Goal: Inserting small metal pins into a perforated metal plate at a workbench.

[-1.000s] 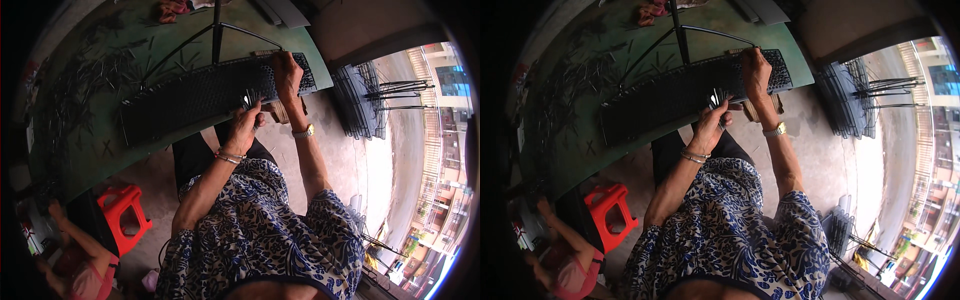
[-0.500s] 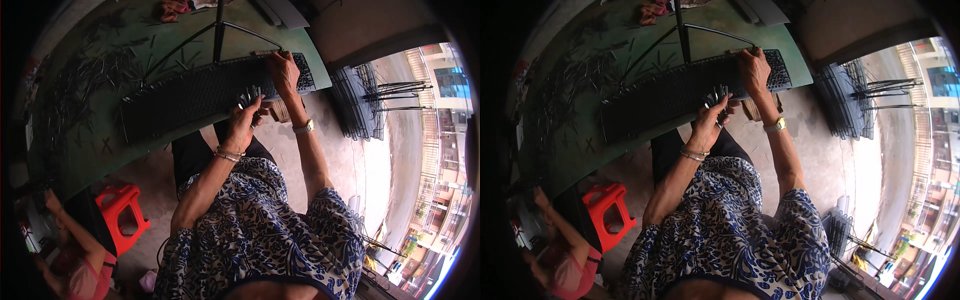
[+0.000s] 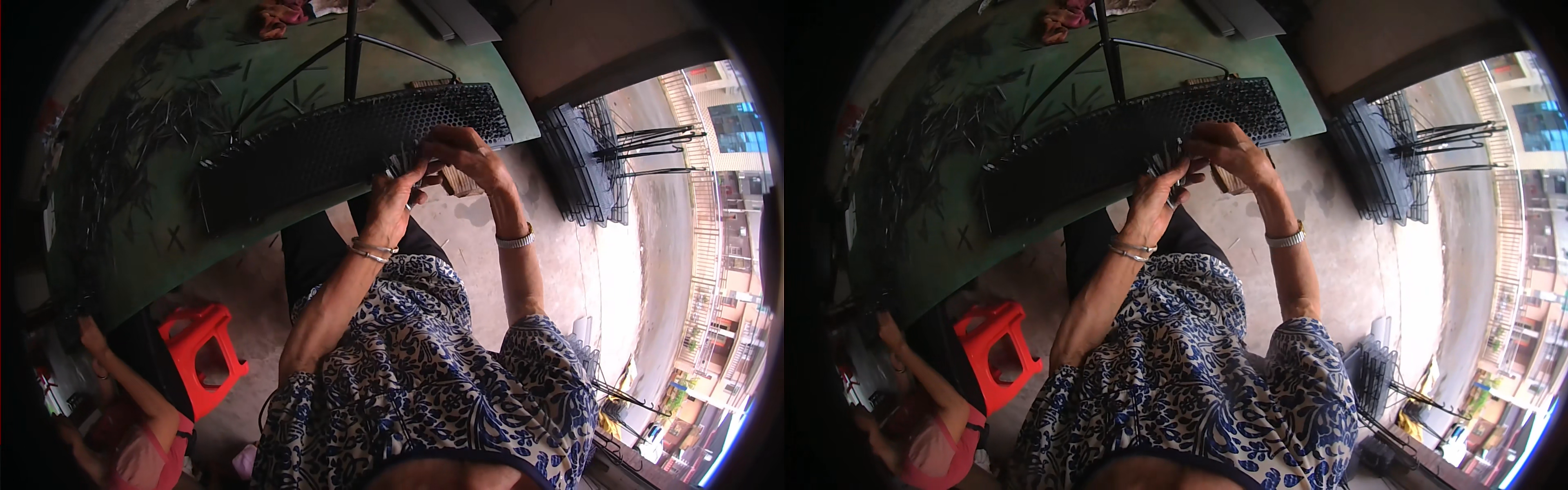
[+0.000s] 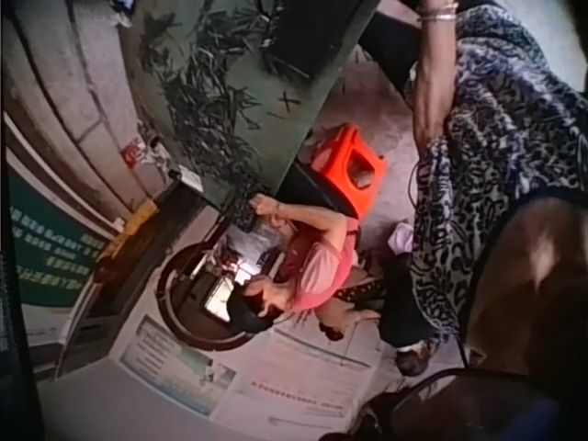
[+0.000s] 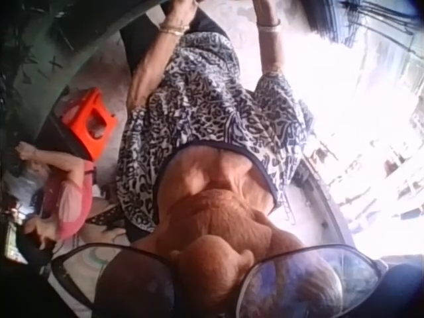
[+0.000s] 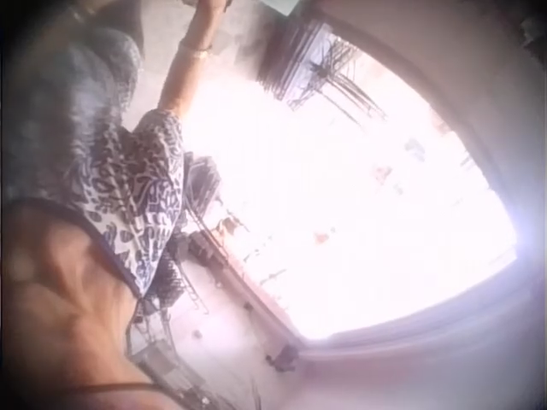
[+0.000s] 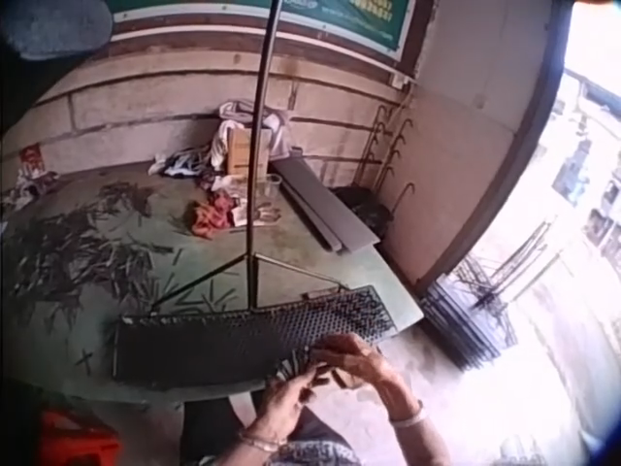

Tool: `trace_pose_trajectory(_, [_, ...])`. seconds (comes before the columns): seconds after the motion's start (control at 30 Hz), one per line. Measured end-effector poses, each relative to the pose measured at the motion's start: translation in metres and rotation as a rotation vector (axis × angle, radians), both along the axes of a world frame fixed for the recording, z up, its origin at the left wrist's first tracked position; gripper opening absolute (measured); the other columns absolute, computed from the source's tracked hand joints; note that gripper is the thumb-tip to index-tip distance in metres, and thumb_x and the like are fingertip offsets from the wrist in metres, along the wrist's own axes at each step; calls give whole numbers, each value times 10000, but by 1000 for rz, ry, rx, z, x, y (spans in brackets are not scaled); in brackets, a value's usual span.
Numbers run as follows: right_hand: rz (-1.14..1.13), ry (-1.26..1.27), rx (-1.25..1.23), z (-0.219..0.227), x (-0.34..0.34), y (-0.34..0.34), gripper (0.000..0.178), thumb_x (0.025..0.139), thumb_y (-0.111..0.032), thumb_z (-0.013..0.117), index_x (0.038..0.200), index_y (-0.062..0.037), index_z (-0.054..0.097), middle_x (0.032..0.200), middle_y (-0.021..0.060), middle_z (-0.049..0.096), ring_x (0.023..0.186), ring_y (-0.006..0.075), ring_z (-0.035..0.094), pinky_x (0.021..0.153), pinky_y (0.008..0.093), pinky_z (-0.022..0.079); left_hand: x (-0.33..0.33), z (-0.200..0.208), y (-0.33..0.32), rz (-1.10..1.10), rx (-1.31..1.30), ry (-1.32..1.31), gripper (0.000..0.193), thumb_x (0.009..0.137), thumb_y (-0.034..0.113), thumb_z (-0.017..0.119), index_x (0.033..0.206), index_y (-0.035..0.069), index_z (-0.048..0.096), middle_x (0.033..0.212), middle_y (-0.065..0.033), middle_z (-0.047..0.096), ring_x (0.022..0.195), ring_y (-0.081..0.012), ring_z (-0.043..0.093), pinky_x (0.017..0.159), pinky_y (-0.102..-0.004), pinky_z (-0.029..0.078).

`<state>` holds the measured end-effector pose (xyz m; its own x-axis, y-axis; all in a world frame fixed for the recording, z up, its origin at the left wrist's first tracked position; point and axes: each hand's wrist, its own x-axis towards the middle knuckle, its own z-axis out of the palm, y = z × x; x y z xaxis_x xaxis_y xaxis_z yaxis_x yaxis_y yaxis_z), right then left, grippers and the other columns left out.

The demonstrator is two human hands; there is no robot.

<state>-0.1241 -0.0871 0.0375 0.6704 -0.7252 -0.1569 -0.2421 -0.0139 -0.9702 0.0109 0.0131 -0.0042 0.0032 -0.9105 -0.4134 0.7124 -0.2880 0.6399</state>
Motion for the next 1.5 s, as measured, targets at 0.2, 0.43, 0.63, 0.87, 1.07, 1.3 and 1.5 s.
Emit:
trace_pose_trajectory(0.2, [148, 166, -432, -6, -4, -6, 146, 853, -110, 621, 922, 15, 647, 888, 68, 644, 813, 149, 628, 690, 279, 506, 2, -5, 0, 4, 12, -62, 150, 876, 197, 656, 1008, 125, 662, 951, -16, 703, 867, -149, 677, 584, -241, 394])
trace_pose_trajectory(0.43, [-110, 12, -238, 0, -1, -8, 121, 873, -73, 583, 912, 28, 637, 796, 78, 659, 739, 135, 641, 666, 267, 511, 1, -13, -2, 71, 11, -14, 163, 886, 194, 644, 1002, 81, 666, 953, -47, 707, 879, -181, 692, 565, -249, 430])
trace_pose_trajectory(0.63, [-179, 79, -197, 3, 6, -8, 124, 875, -70, 567, 890, 37, 628, 747, 84, 654, 664, 142, 647, 610, 263, 522, -4, -7, -5, 154, 17, -47, 183, 879, 186, 658, 947, 17, 671, 860, -92, 701, 762, -204, 706, 484, -260, 495])
trace_pose_trajectory(0.87, [-121, 85, -141, 2, 5, -5, 142, 883, -71, 569, 899, 52, 638, 741, 87, 652, 678, 136, 643, 625, 266, 525, 0, -9, -2, 88, 28, -78, 210, 884, 238, 657, 940, 36, 668, 770, -89, 693, 666, -171, 682, 475, -255, 458])
trace_pose_trajectory(1.07, [-25, 120, -136, 3, 3, -11, 140, 885, -76, 577, 892, 48, 641, 745, 85, 653, 688, 132, 641, 631, 265, 526, -1, -6, 0, 32, 75, -166, 248, 868, 306, 679, 911, 63, 656, 684, -65, 669, 576, -135, 641, 460, -237, 412])
trace_pose_trajectory(1.3, [-19, 111, -119, 7, 1, -11, 112, 874, -63, 572, 867, 34, 628, 746, 84, 659, 687, 129, 643, 622, 262, 524, -4, -9, 0, 73, 75, -147, 251, 884, 318, 661, 948, 76, 659, 694, -59, 665, 574, -118, 634, 439, -219, 388])
trace_pose_trajectory(1.5, [-509, 100, -384, 3, 19, -26, 114, 882, -74, 557, 849, 25, 603, 767, 79, 680, 689, 121, 635, 652, 262, 510, -6, -27, -3, 32, 43, -10, 240, 932, 267, 591, 1055, 73, 662, 827, -91, 695, 706, -110, 644, 544, -207, 433])
